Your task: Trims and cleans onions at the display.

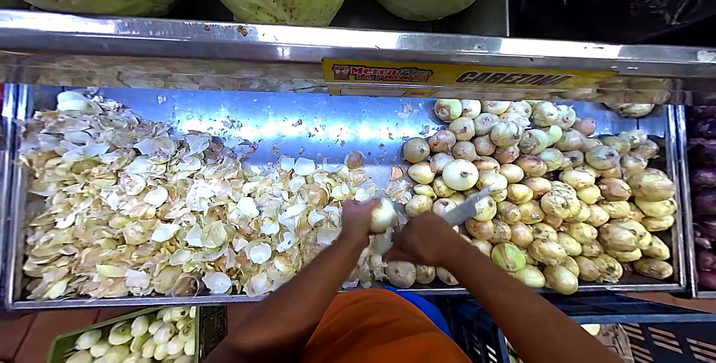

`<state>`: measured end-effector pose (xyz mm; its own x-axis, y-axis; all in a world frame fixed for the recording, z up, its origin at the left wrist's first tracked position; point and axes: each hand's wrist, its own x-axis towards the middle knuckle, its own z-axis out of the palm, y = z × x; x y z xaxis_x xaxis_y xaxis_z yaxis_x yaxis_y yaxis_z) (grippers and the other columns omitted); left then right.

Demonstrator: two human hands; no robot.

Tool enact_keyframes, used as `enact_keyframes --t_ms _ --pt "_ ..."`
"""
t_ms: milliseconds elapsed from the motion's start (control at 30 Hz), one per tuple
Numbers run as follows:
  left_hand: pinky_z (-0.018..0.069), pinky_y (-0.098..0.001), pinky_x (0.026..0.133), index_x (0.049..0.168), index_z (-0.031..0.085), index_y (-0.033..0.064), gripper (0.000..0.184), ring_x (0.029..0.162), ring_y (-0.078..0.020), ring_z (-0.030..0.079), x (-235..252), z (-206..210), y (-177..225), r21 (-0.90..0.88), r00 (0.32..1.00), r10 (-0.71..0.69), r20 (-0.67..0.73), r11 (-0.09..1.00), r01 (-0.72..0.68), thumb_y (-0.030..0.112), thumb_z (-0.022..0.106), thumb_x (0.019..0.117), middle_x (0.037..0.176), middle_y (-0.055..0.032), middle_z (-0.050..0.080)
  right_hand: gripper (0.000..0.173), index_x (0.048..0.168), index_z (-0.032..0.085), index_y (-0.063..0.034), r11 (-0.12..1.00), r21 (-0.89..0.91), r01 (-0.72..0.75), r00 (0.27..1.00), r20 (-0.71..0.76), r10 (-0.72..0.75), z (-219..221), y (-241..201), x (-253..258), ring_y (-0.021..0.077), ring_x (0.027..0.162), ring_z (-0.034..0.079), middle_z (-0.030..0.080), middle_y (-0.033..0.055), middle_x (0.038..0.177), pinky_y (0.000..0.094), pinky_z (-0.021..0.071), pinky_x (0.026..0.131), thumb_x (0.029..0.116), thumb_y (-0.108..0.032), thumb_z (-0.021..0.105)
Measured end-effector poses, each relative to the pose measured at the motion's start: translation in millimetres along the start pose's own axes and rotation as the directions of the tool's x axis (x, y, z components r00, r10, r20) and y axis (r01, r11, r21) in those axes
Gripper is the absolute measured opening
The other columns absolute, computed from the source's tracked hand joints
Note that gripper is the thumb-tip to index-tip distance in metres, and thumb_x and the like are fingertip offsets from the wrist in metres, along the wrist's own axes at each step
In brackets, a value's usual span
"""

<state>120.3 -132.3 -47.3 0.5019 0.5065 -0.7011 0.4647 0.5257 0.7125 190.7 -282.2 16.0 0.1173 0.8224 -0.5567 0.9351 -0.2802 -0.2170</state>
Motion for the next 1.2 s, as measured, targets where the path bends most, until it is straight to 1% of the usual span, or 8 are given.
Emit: enact_keyframes --t_ms 133,233,400,567,733,900,1000,1200 --pt "0.0598 -0.0567 0.079 0.143 0.039 0.0046 0.066 0.101 -0.0403 0.069 22.3 -19.1 46.7 -0.019 0.984 -0.058 0.168 0.998 0.062 0.042 0.068 0.0971 0.121 -0.0258 0.063 0.054 0.110 0.068 -0.0050 0.977 0.154 -0.149 0.986 0.098 0.135 23.9 -7.5 -3.7 0.0444 0.101 0.068 0.071 0.0219 0.103 0.0676 0.0512 0.084 0.1035 -0.055 0.051" --pt "0.0585 -0.0531 0.081 0.136 0.047 0.0045 0.056 0.098 -0.0356 0.069 11.6 -32.9 54.8 0.060 0.949 -0.039 0.314 0.998 0.021 0.040 0.068 0.0978 0.116 -0.0226 0.066 0.047 0.116 0.068 -0.0125 0.929 0.281 -0.240 0.965 -0.036 0.260 14.2 6.9 -14.4 0.0332 0.098 0.069 0.071 0.0118 0.105 0.0600 0.0550 0.085 0.0967 -0.055 0.064" --pt "0.0579 -0.0478 0.078 0.122 0.058 0.0051 0.044 0.091 -0.0299 0.069 -3.4 -29.5 50.1 0.201 0.910 -0.013 0.415 0.976 -0.078 0.043 0.063 0.1008 0.105 -0.0189 0.068 0.062 0.094 0.068 -0.0147 0.929 0.256 -0.267 0.901 -0.277 0.335 -18.1 8.8 -25.7 0.0249 0.075 0.068 0.066 0.0042 0.079 0.0518 0.0550 0.068 0.0849 -0.076 0.064" --pt "0.0548 -0.0527 0.081 0.109 0.065 0.0063 0.043 0.091 -0.0300 0.067 -11.1 -22.2 47.2 0.457 0.906 0.004 0.423 0.862 -0.217 0.048 0.066 0.0974 0.100 -0.0168 0.069 0.075 0.085 0.067 -0.0167 0.973 0.061 -0.223 0.945 -0.230 0.231 -29.9 4.8 -14.9 0.0248 0.072 0.069 0.065 0.0034 0.071 0.0507 0.0541 0.065 0.0829 -0.089 0.048" --pt "0.0567 -0.0468 0.072 0.127 0.062 0.0086 0.047 0.090 -0.0303 0.068 -10.7 -25.7 57.2 0.181 0.911 -0.210 0.355 0.971 0.153 0.047 0.052 0.1022 0.110 -0.0184 0.067 0.072 0.083 0.066 -0.0089 0.998 -0.050 -0.039 0.970 -0.241 0.026 -1.6 -7.2 -11.7 0.0337 0.068 0.069 0.064 0.0121 0.069 0.0556 0.0529 0.059 0.0957 -0.076 0.042" --pt "0.0559 -0.0380 0.068 0.120 0.060 0.0088 0.054 0.080 -0.0233 0.067 -10.4 -32.4 44.1 -0.123 0.851 -0.287 0.440 0.919 0.374 0.054 0.036 0.1039 0.100 -0.0141 0.067 0.049 0.108 0.067 -0.0048 0.976 0.111 -0.187 0.982 0.037 0.184 7.0 -16.0 -9.7 0.0418 0.096 0.069 0.070 0.0202 0.099 0.0628 0.0527 0.081 0.1034 -0.052 0.053" --pt "0.0540 -0.0410 0.068 0.130 0.057 0.0108 0.058 0.083 -0.0274 0.066 -9.8 -38.0 43.7 -0.071 0.897 -0.234 0.376 0.958 0.280 0.056 0.029 0.1062 0.109 -0.0170 0.067 0.036 0.115 0.069 -0.0102 0.933 0.253 -0.254 0.967 0.059 0.247 -6.9 -6.7 -25.0 0.0373 0.101 0.069 0.072 0.0151 0.105 0.0625 0.0530 0.085 0.1010 -0.042 0.060" --pt "0.0568 -0.0481 0.080 0.131 0.059 0.0137 0.044 0.098 -0.0299 0.067 -14.8 -49.0 45.2 0.117 0.913 0.022 0.408 0.990 -0.076 0.048 0.048 0.1059 0.117 -0.0166 0.066 0.037 0.092 0.070 -0.0170 0.792 0.576 -0.204 0.854 -0.291 0.431 -30.0 25.7 -36.3 0.0199 0.070 0.066 0.066 0.0005 0.072 0.0525 0.0559 0.067 0.0960 -0.054 0.066"
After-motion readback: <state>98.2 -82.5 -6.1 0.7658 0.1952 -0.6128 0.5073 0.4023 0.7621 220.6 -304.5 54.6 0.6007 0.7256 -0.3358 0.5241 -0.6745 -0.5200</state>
